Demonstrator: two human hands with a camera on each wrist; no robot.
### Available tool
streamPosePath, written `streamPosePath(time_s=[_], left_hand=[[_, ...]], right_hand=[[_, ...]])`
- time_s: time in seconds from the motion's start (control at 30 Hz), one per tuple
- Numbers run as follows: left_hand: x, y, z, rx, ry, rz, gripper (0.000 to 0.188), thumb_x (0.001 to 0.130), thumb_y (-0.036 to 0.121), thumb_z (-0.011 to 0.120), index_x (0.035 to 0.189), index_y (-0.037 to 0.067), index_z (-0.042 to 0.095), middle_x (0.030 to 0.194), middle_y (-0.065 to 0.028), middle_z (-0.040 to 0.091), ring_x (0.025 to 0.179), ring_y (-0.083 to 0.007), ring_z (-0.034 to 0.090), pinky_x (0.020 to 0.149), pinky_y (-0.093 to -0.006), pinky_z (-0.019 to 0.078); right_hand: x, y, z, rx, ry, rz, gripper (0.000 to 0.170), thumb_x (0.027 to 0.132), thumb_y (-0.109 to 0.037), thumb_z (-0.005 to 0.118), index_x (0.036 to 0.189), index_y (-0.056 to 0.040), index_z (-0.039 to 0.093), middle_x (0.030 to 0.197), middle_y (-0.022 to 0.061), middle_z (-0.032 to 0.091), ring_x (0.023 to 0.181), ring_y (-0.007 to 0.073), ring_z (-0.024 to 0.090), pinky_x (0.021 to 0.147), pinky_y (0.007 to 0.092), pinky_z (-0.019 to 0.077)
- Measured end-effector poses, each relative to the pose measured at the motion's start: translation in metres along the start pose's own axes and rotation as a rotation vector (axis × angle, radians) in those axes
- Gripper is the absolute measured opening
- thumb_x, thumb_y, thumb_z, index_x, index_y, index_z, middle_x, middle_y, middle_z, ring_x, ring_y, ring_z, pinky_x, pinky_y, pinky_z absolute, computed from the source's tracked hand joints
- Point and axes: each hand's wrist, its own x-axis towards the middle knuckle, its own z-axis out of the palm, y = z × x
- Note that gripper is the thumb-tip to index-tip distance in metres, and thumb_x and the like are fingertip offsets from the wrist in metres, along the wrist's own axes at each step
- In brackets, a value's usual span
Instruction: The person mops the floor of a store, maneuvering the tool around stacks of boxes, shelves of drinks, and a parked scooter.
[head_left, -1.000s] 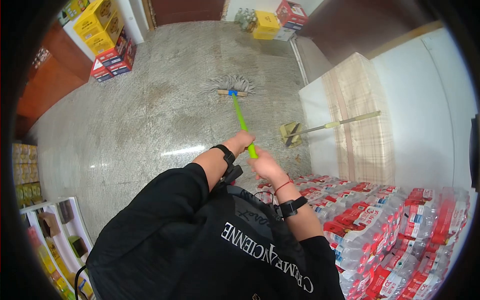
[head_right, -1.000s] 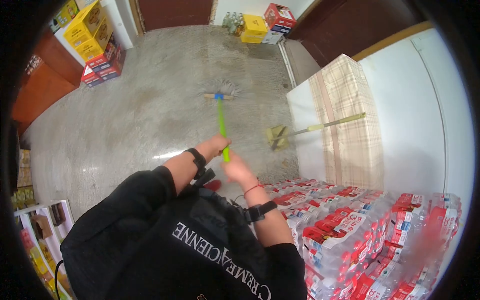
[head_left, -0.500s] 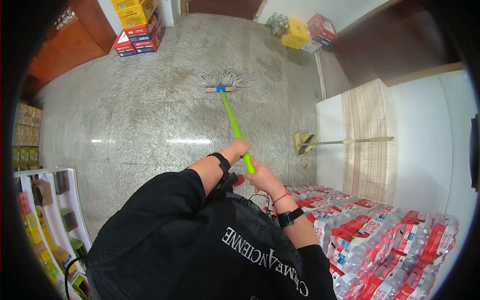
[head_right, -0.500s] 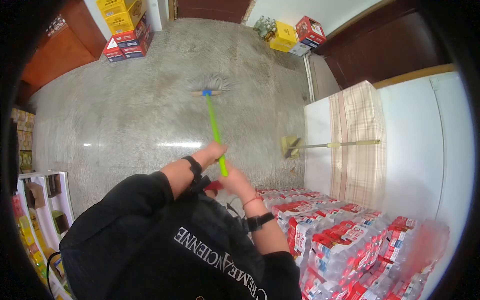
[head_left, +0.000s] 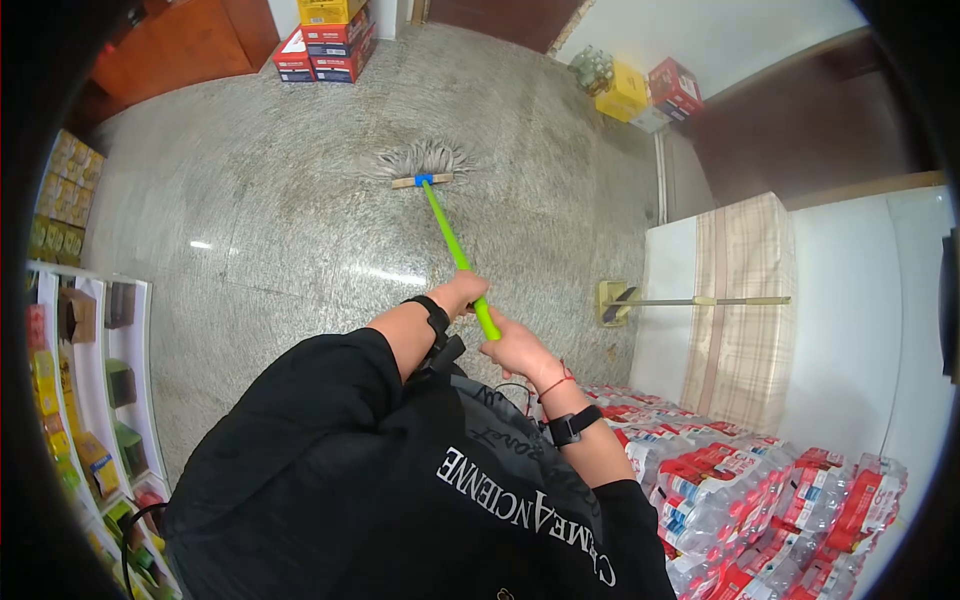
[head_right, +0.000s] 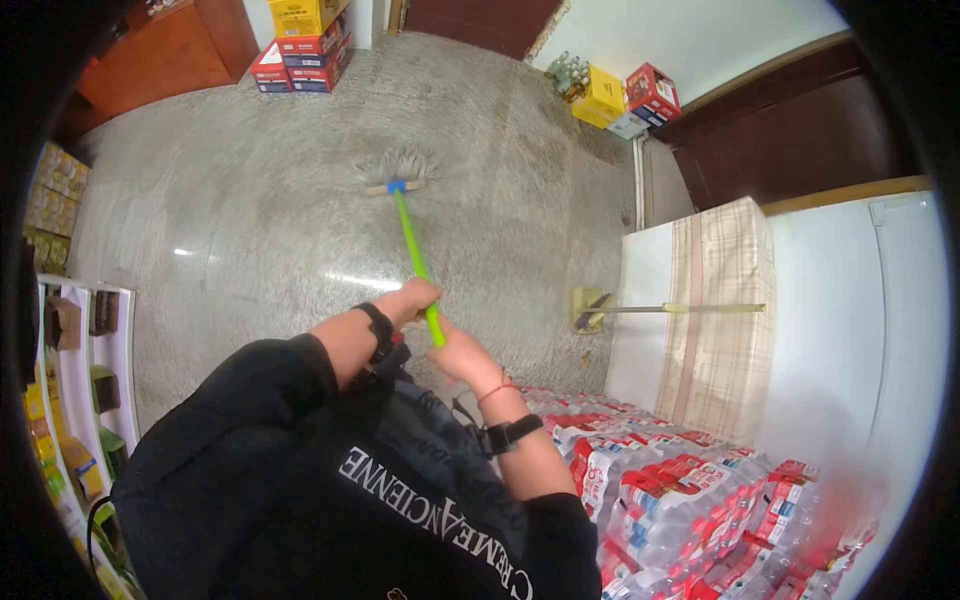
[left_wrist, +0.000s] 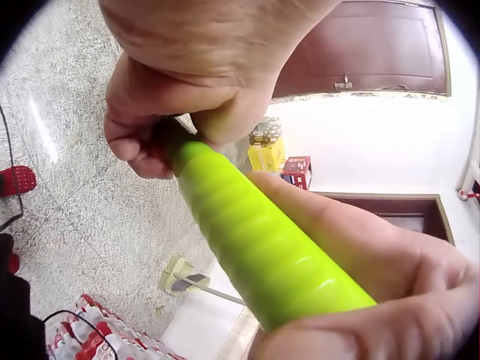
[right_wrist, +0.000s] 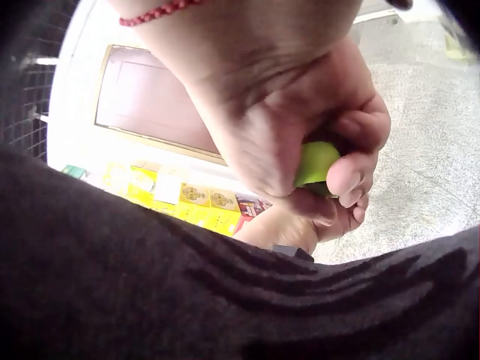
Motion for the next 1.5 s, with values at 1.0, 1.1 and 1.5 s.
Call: streamPosePath(time_s=[1.0,1.1,1.5], left_hand=[[-0.119,-0.131,0.092,-0.143,-0.005,0.001,0.023,0.080,0.024,0.056,0.075,0.001,0.055,0.057,-0.0097,0.056,0.038,-0.0164,0.051,0.033,-0.0302,0.0358],[-0.119,-0.131,0.072,-0.214,-0.003,0.005,0.023,0.080,0.023,0.055,0.076,0.001,0.054,0.057,-0.0095,0.055,0.039,-0.0162,0.050,0.032,-0.0299,0.0341],[-0.144,-0.183,-0.068,-0.250,0.064,0.037,0.028,0.081,0.025,0.053,0.071,-0.001,0.053,0.053,-0.0099,0.052,0.038,-0.0160,0.048,0.032,-0.0284,0.0325]], right_hand=[[-0.155,0.077,0.063,-0.068,-0.105,0.012,0.067,0.071,-0.011,0.060,0.133,-0.0090,0.034,0.060,0.0036,0.050,0.046,0.0112,0.047,0.038,0.0257,0.0376],[-0.149,0.056,0.071,-0.096,-0.091,0.064,0.067,0.071,-0.010,0.060,0.133,-0.0091,0.034,0.061,0.0039,0.050,0.046,0.0113,0.047,0.038,0.0252,0.0384],[-0.098,-0.031,0.175,-0.202,-0.125,0.007,0.068,0.070,-0.011,0.058,0.134,-0.0074,0.033,0.066,0.0066,0.052,0.050,0.0131,0.050,0.040,0.0269,0.0429]])
